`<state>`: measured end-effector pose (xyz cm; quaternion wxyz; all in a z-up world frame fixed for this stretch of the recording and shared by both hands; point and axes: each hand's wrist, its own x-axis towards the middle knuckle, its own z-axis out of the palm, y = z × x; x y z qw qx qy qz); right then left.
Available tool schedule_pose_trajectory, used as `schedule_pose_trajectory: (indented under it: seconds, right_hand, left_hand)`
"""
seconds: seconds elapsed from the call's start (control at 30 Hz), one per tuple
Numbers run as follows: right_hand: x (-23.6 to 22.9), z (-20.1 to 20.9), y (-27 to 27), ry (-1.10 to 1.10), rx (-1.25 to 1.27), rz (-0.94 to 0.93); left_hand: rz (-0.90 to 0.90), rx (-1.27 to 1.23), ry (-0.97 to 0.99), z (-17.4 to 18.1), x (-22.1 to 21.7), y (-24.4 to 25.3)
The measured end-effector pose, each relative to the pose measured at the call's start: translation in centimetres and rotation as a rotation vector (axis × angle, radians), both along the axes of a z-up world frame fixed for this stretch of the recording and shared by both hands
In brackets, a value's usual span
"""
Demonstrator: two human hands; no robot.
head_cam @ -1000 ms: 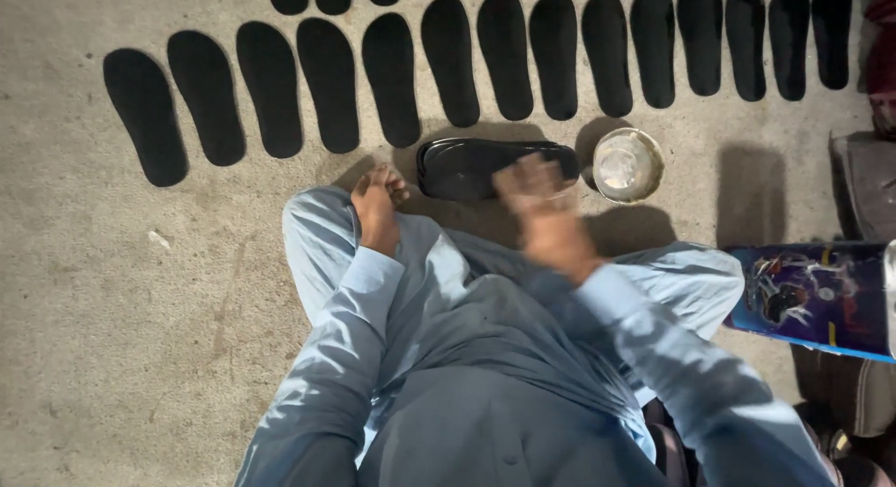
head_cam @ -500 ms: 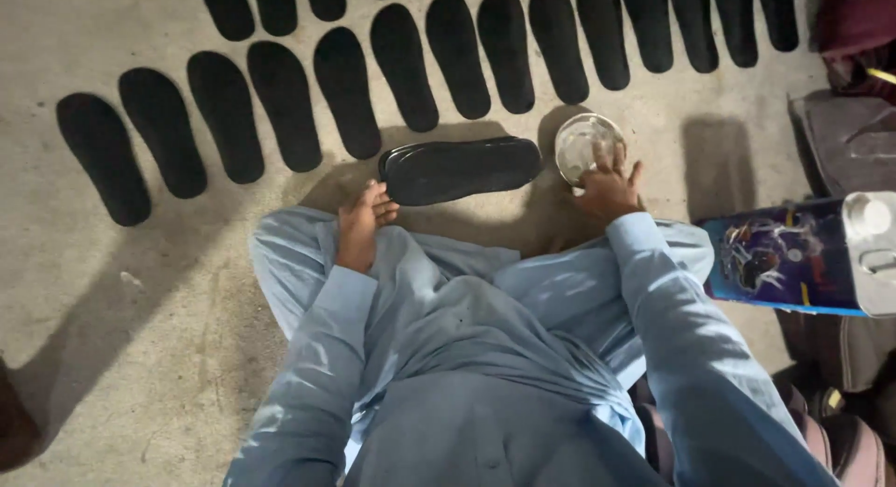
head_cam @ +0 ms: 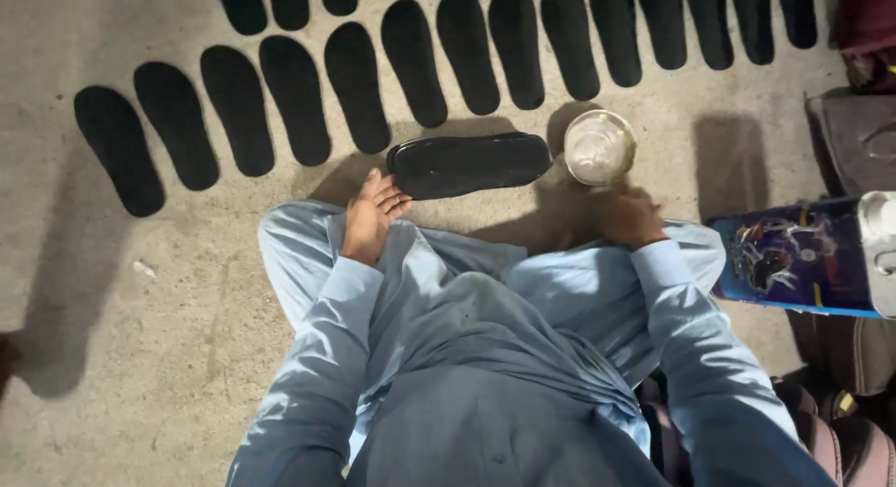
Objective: The person sits on the floor and applies a white adhesive from a small metal bowl onto black shoe insoles using their right hand. They spread the glue evenly across the surface of each insole and then place the treated insole onto a pile of others.
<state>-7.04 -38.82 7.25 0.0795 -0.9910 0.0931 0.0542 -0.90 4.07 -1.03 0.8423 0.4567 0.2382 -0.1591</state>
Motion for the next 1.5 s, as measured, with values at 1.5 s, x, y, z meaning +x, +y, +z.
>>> schedule_pose_trajectory:
  seconds: [1.5]
  right_hand:
    - [-2.2, 1.8, 23.7, 0.090, -0.189, 0.502]
  left_hand:
    - [0.035, 0.208, -0.206, 2.9, -0.6, -0.4]
